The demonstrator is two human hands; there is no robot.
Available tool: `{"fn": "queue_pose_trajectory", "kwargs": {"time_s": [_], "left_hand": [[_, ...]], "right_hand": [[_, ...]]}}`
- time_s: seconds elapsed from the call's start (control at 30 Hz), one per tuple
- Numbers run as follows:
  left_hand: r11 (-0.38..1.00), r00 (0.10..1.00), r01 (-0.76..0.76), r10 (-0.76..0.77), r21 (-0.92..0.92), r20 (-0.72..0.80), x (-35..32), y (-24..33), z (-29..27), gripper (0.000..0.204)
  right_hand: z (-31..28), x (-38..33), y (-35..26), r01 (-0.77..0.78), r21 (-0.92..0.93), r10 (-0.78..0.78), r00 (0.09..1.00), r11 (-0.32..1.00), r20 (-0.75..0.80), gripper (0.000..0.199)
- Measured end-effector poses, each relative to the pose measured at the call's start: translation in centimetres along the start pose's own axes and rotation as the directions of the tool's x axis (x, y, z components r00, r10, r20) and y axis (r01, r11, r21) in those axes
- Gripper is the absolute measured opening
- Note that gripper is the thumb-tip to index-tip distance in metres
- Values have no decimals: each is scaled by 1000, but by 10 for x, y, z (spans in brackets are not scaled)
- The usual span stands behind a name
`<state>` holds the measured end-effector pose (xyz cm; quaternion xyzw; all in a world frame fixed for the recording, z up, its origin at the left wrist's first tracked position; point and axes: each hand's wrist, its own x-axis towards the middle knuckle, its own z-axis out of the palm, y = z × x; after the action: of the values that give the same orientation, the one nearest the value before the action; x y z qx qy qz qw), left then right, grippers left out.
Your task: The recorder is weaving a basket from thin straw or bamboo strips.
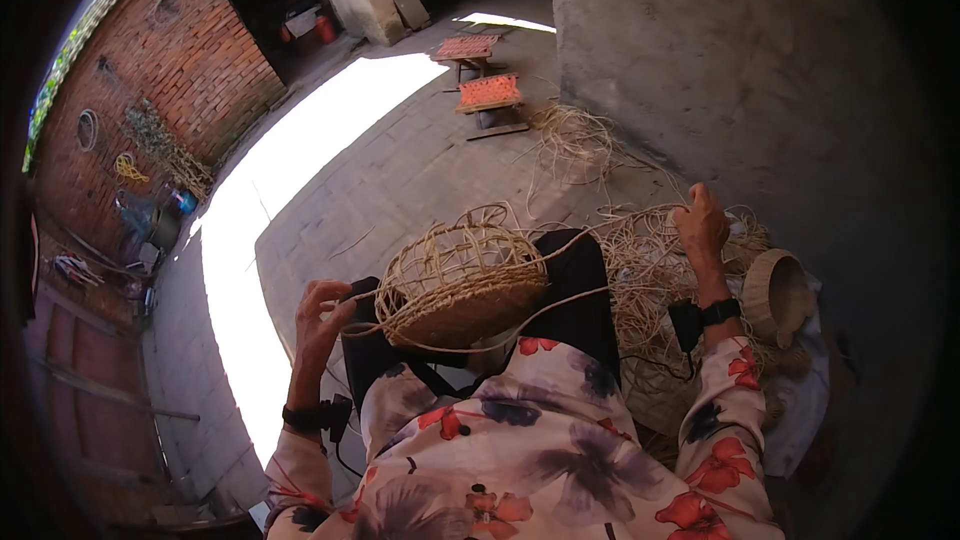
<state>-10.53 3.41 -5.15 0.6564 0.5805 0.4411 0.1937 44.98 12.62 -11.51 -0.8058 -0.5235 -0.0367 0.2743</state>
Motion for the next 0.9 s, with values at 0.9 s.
{"fn": "queue_pose_trajectory", "kwargs": {"time_s": [0.9], "left_hand": [[855,970,-30,149,517,-190,-28,-13,-35,18]], "right_hand": [[40,-97,-67,157,483,-215,974,861,67,29]]}}
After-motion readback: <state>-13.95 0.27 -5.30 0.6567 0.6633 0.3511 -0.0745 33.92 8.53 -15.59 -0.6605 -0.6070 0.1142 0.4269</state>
